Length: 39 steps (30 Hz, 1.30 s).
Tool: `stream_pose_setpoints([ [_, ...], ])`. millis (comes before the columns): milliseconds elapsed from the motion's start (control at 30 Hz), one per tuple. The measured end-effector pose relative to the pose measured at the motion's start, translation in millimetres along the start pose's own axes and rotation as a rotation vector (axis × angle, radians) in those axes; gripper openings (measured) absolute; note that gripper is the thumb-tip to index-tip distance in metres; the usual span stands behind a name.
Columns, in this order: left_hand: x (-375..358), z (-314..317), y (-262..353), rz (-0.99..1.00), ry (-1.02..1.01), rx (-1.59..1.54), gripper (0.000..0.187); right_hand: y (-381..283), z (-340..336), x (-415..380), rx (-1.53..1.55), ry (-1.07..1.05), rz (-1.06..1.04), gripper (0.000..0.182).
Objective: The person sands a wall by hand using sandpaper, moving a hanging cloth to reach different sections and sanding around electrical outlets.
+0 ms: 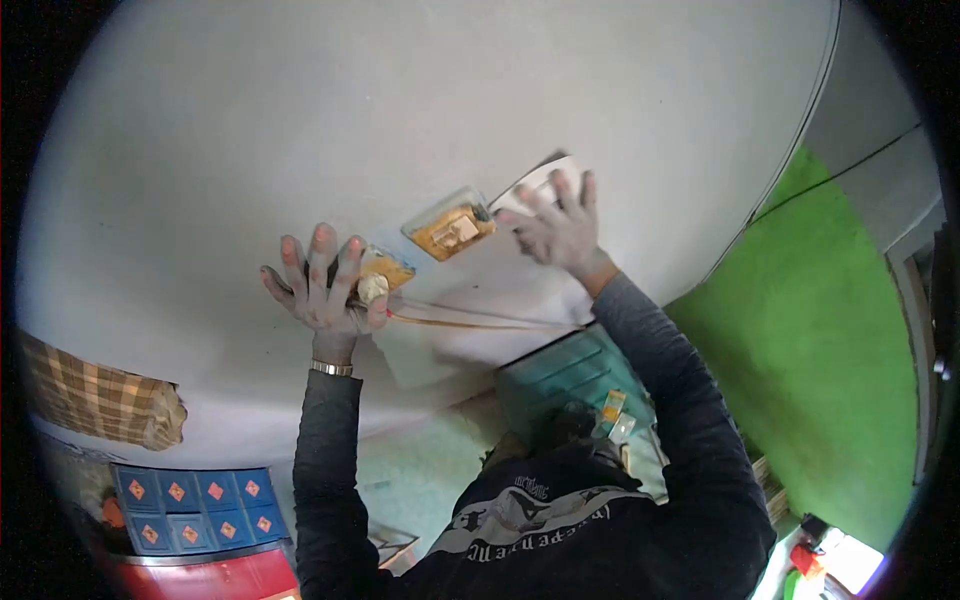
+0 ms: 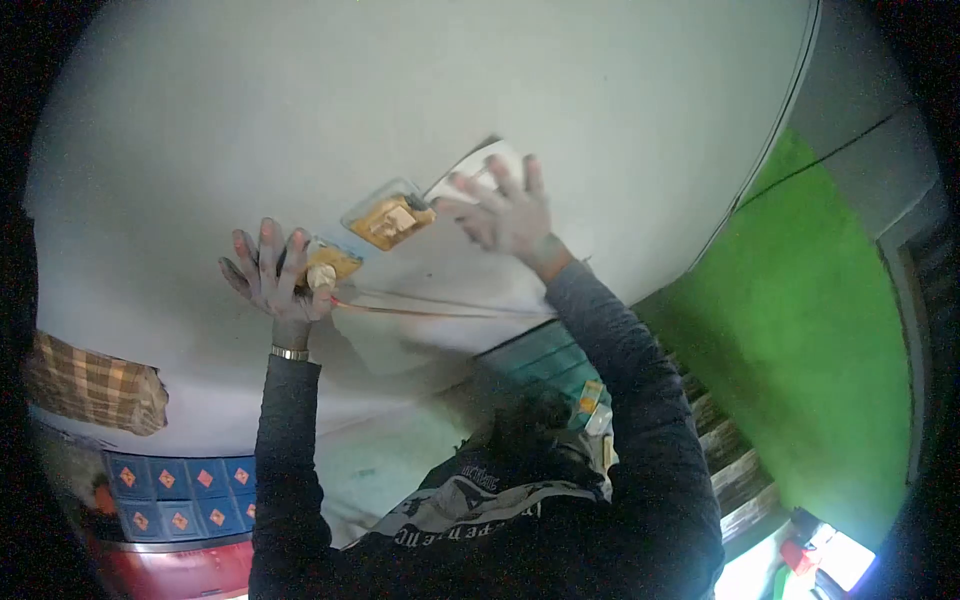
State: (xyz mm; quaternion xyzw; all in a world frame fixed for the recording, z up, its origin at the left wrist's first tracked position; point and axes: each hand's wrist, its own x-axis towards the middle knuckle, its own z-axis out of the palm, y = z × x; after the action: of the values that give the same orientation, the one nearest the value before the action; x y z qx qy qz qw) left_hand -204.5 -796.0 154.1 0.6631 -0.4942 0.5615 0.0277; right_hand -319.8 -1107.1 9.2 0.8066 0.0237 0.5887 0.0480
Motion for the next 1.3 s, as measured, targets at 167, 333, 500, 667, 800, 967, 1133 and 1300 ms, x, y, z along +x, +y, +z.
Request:
stream_pose_setpoints([
  [167,-0.1,1.4,2.5,0.01,0.024,-0.01,0.073,-8.4,27.0,-35.5,0.139,0.209,0.581,0.055],
  [333,2.5,8.6,-0.8,0.033,0.052,-0.042,0.076,-15.7,28.2,-66.5,0.089,0.12,0.412,0.053],
  [500,-1.8,3.6,4.3,-0.002,0.02,-0.007,0.079,-49.0,36.9,-95.9,0.066,0.024,0.27,0.053],
  [667,-1.2,5.1,4.5,-0.011,0.014,-0.009,0.081,-42.9,50.7,-92.2,0.201,0.216,0.998,0.056],
  [800,-1.0,3.8,4.0,0.009,0.012,-0.016,0.079,-55.6,40.9,-107.9,0.031,0.101,0.559,0.064],
  [967,-3.4,2.9,4.4,-0.018,-0.008,-0.008,0.08,-55.6,52.0,-111.6,0.157,0.193,0.755,0.057],
  [1133,-2.9,8.7,2.5,-0.01,0.041,0.004,0.083,-39.4,61.4,-136.2,0.092,0.108,0.619,0.049],
  [1300,1.3,9.8,2.2,0.015,0.067,-0.061,0.082,-44.5,40.3,-144.7,-0.038,-0.127,0.046,0.057],
])
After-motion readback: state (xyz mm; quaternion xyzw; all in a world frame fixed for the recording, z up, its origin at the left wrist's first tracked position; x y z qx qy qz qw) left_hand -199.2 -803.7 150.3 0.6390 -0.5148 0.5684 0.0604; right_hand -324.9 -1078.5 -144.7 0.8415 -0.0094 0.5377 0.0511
